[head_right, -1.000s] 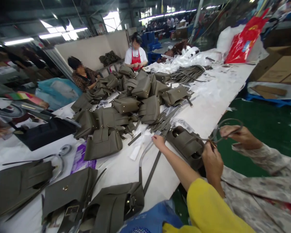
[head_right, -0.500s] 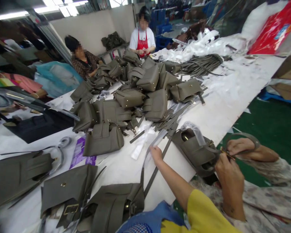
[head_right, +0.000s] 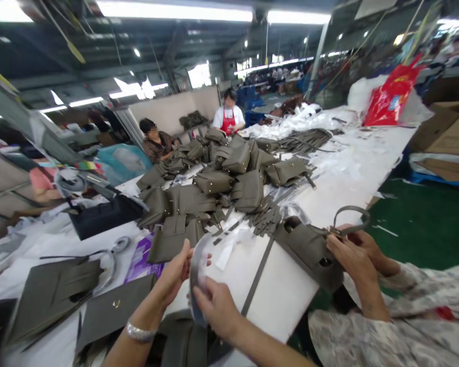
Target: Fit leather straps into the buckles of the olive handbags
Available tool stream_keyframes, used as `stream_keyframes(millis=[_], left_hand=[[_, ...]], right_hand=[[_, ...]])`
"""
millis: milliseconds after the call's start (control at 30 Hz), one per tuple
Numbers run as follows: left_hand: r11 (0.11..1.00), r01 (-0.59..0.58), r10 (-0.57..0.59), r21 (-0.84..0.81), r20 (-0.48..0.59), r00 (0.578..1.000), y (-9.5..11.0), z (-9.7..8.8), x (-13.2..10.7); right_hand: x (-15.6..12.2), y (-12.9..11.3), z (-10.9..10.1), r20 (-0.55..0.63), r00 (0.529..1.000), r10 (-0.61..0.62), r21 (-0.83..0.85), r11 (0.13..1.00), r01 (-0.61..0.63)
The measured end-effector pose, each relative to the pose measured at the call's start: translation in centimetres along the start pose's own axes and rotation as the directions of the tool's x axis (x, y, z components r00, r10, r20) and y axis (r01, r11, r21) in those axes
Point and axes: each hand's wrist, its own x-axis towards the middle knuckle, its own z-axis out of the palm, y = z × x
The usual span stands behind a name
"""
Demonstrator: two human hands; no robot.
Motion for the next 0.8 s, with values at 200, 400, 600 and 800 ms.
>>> stream_keyframes(millis=[200, 400, 600, 800], left_hand=[[0.981, -0.189, 0.191, -0.051, 0.051, 0.98, 1.8, 0.8, -4.3], [0.95, -0.107, 0.069, 0.292, 0.137, 0.988, 1.2, -0.6, -10.7], [0.732, -0.08, 0.073, 0.676, 0.039, 0.997, 3.1, -4.0, -15.7], [0.646, -0.01, -0.055, 0.763, 0.06, 0.997, 4.3, -4.9, -17.2]], right_hand=[[-1.7, 0.0, -0.9, 0.299, 0.951, 0.081, 0.359, 0.914, -0.19], [1.3, -5.0, -3.7, 0.192, 0.969, 0.154, 0.784, 0.571, -0.246], [2.1, -6.7, -5.4, -0.053, 0.984, 0.171, 0.836, 0.546, -0.05], [1.0, -7.5, -7.0, -0.039, 0.996, 0.079, 0.721, 0.693, -0.026]])
